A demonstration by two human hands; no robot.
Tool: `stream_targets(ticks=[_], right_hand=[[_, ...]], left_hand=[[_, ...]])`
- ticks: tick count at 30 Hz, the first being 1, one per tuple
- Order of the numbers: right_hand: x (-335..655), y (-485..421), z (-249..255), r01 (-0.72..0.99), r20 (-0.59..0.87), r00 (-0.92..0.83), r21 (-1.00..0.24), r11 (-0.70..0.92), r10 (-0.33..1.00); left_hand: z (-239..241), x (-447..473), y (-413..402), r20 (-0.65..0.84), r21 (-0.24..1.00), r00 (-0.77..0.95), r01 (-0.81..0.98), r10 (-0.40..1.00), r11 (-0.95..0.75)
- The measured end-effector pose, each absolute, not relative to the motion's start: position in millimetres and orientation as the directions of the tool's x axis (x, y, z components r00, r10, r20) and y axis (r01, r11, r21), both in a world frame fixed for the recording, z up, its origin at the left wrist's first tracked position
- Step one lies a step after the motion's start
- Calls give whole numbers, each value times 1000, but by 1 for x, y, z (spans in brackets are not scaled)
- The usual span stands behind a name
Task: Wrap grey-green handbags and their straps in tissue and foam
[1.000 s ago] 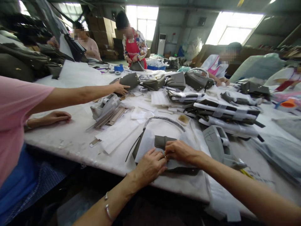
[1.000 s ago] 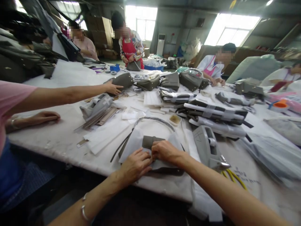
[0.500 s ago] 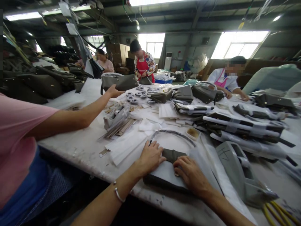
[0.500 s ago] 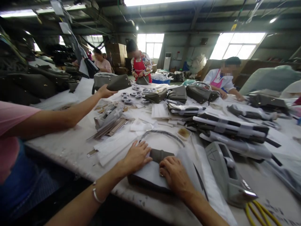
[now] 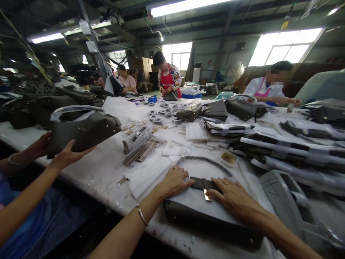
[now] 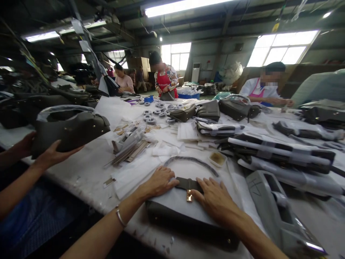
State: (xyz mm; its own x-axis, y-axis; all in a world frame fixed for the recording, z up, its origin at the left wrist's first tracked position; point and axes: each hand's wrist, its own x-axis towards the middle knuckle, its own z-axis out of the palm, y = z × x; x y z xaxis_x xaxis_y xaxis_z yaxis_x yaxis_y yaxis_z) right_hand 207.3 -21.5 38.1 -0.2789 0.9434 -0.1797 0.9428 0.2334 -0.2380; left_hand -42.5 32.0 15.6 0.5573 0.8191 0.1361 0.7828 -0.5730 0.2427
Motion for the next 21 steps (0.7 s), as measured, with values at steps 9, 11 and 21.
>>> stream_targets(ticks=[9, 11, 21], right_hand=[[215, -35, 9, 962, -1, -261, -81, 260, 965], [214, -37, 8, 962, 2, -264, -75, 263, 965], [214, -45, 19, 961, 40, -258, -86, 261, 965]], left_hand=[[30, -39, 35, 125, 133, 594, 783, 794, -607], [45, -32, 23, 175, 89, 609, 772, 773, -629], [16, -9, -64, 151, 105, 789, 586, 595, -804]])
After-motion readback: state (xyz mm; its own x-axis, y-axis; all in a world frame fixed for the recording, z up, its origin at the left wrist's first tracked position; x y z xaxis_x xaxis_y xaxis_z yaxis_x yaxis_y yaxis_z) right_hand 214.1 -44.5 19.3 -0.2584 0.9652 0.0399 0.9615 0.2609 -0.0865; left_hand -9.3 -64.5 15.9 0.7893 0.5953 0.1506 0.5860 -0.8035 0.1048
